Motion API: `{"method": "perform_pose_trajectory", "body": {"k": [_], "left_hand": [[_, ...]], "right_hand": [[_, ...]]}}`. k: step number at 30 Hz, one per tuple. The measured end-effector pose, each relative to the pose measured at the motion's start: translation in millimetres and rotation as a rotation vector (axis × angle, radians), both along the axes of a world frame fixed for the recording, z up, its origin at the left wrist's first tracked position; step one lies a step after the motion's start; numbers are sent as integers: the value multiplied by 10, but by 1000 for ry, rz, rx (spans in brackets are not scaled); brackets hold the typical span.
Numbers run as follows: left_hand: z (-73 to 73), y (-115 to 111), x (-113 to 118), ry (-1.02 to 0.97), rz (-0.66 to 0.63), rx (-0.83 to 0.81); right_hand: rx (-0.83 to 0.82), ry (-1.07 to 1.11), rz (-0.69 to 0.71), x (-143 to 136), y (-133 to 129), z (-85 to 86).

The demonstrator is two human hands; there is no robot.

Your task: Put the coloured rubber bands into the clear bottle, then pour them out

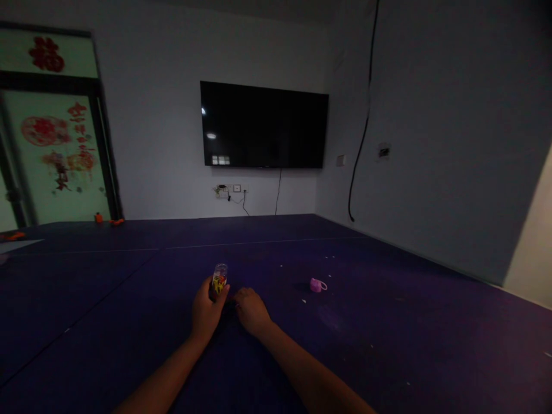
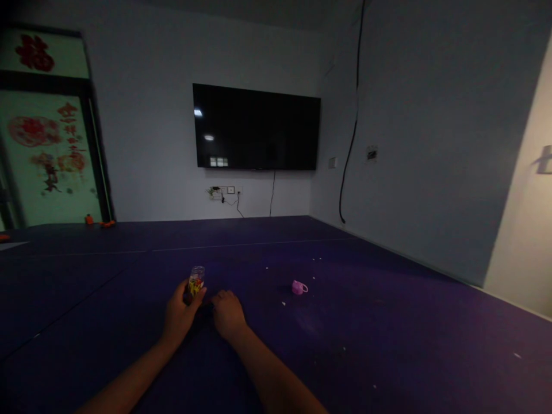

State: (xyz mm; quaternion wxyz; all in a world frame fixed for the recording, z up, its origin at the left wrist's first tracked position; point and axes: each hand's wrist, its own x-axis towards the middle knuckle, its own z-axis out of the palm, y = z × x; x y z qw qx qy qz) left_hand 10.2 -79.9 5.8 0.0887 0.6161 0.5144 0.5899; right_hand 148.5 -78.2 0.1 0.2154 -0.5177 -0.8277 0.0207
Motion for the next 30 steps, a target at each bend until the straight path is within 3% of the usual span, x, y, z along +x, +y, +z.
{"method": "perform_pose_trajectory", "body": {"k": [12,17,25,30], "left_hand": [[-2,1,9,69,-19,6],[-37,17,15,145,-45,12],[-100,69,5,272,-28,28],[-102,51,-1,381,-41,68]], "right_hand": [[-15,129,-222,12,50,-12],[3,845,-306,71,175,-56],[-103,1414,-307,-78,545,164],[-236,1786,-264,-132,591,247]]}}
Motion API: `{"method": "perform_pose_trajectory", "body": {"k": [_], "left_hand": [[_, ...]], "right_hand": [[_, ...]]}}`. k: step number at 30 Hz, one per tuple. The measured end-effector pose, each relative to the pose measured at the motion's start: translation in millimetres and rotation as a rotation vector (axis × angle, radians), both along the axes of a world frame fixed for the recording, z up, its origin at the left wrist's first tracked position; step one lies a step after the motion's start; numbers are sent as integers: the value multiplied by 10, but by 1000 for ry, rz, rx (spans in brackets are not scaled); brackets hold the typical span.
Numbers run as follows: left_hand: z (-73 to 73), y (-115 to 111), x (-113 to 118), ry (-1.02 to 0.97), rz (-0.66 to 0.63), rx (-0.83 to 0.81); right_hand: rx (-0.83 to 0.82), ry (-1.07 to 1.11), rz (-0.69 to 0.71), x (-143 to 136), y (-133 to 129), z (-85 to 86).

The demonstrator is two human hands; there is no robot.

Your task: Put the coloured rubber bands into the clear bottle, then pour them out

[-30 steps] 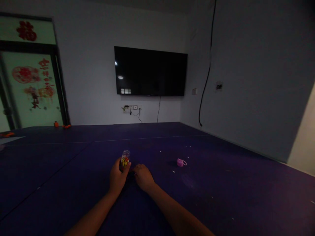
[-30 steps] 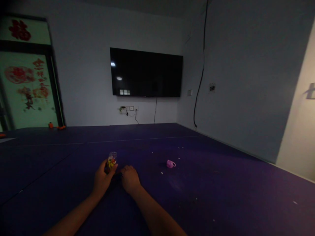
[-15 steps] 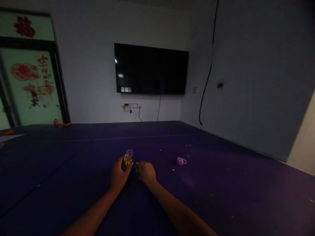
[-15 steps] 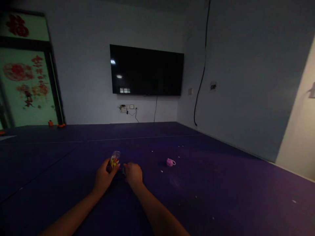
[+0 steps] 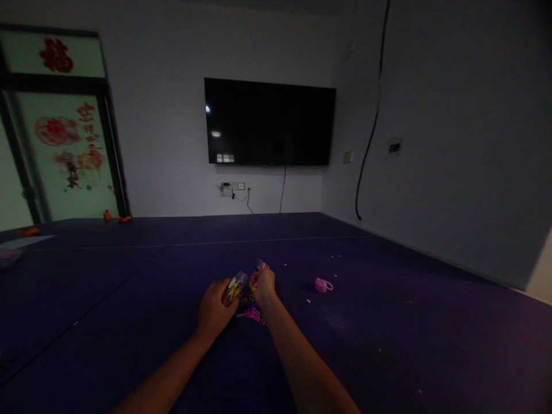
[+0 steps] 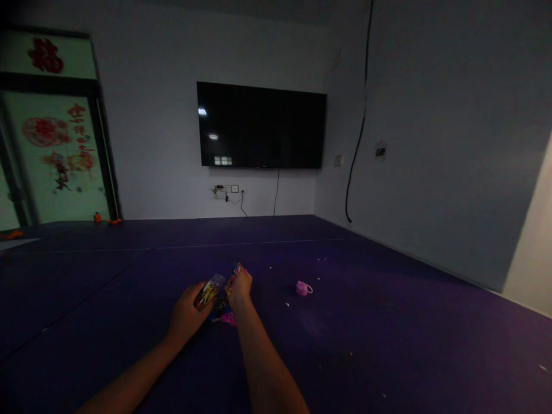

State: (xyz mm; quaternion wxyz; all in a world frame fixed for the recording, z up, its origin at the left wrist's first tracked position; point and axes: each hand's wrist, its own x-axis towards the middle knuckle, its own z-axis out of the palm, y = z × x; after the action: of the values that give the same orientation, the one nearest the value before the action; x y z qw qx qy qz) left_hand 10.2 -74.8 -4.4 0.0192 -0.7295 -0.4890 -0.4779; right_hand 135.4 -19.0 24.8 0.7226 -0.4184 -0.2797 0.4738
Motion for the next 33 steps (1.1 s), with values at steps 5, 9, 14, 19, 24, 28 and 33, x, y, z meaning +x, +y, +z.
{"method": "perform_pose_trajectory", "body": {"k": [5,9,14,19,24,28,33], "left_hand": [[47,-78,18,141,-15,68],[74,-122,32,256,-37,91],[72,-127,30,335,-50,113],[100,-151,38,392,-71,85],[120,-172,55,401,-89,95],[113,-170,58,390,-94,111],[101,-167,58,382,-84,131]], "right_hand": [[30,246,57,134,-38,48],[64,364,101,196,-72,87],[95,445,143,222,-101,85],[104,471,165,240,-94,66],[110,450,173,200,-79,65],[126,421,159,167,-74,50],[133,389,137,159,-59,8]]}}
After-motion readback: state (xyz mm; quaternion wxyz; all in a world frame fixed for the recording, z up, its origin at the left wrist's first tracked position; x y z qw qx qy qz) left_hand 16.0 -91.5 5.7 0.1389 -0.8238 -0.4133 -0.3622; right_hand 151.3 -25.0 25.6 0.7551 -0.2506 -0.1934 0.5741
